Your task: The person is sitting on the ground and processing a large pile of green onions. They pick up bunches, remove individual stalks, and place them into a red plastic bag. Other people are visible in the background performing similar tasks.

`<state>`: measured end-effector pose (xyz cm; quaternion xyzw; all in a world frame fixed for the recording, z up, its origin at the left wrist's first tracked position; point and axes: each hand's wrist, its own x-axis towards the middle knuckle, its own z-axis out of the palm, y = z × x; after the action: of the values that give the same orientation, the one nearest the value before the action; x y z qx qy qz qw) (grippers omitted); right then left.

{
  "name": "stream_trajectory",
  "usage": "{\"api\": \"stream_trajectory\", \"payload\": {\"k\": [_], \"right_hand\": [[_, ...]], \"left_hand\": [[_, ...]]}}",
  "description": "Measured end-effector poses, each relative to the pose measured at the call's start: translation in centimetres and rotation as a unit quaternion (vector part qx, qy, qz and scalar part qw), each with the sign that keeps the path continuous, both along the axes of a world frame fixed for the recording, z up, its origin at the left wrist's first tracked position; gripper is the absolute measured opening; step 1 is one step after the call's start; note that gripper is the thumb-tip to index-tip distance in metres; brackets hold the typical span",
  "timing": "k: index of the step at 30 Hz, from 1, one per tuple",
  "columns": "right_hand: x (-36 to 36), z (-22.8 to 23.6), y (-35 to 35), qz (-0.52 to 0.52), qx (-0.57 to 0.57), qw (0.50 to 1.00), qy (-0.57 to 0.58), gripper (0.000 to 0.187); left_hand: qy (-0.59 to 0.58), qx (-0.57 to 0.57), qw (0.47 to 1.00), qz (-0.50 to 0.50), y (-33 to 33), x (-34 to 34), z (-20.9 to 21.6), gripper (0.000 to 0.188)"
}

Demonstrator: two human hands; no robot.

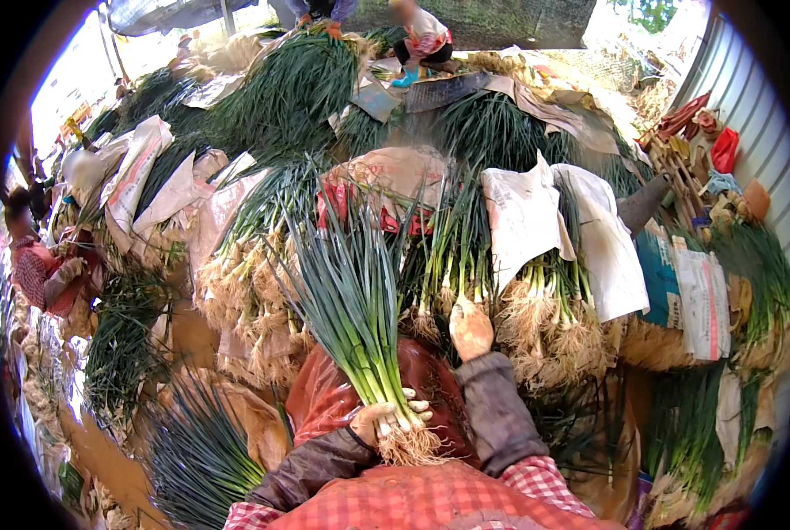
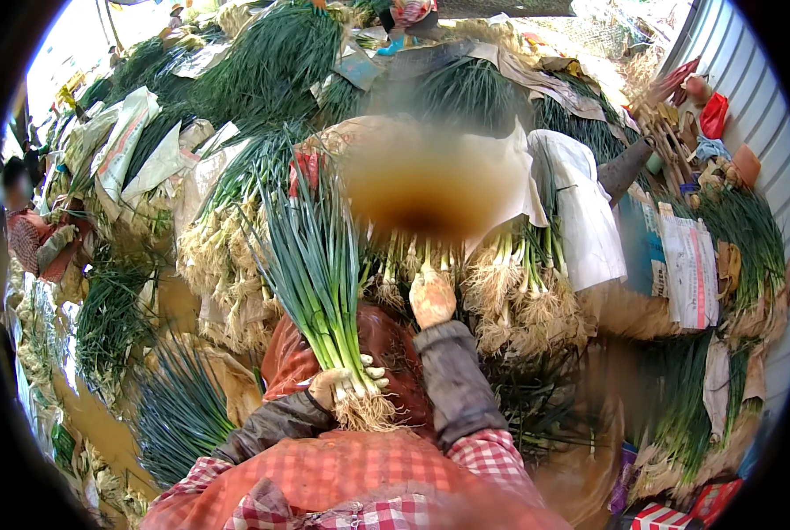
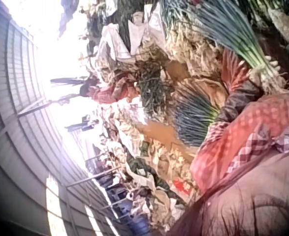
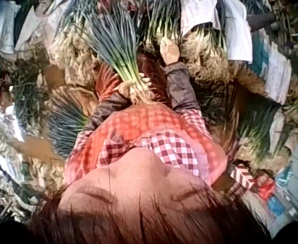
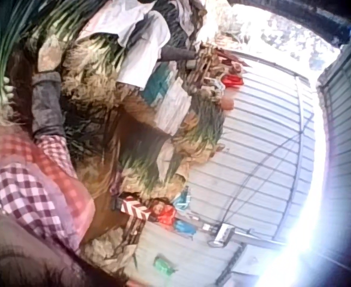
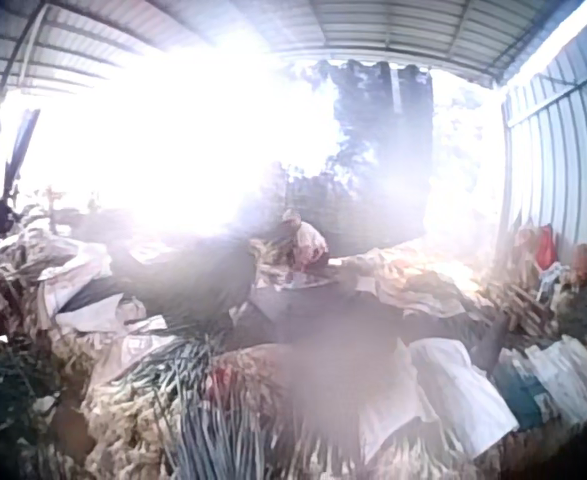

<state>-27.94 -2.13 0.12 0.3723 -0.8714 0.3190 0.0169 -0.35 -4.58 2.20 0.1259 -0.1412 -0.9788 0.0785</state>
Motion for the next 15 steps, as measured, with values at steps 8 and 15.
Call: {"api": "stream_trajectory", "payload": {"k": [8, 15], "right_hand": [[-0.8, 2.1, -4.8, -0.084, 0.213, 0.968, -0.099, 0.064], [-3.2, -0.4, 1.1, 0.077, -0.078, 0.957, -0.267, 0.034]], "left_hand": [[0.002, -0.018, 1.0, -0.009, -0.4, 0.5, -2.2, 0.059], [0.059, -0.052, 0.997, -0.009, -0.4, -0.1, -2.1, 0.059]]}}
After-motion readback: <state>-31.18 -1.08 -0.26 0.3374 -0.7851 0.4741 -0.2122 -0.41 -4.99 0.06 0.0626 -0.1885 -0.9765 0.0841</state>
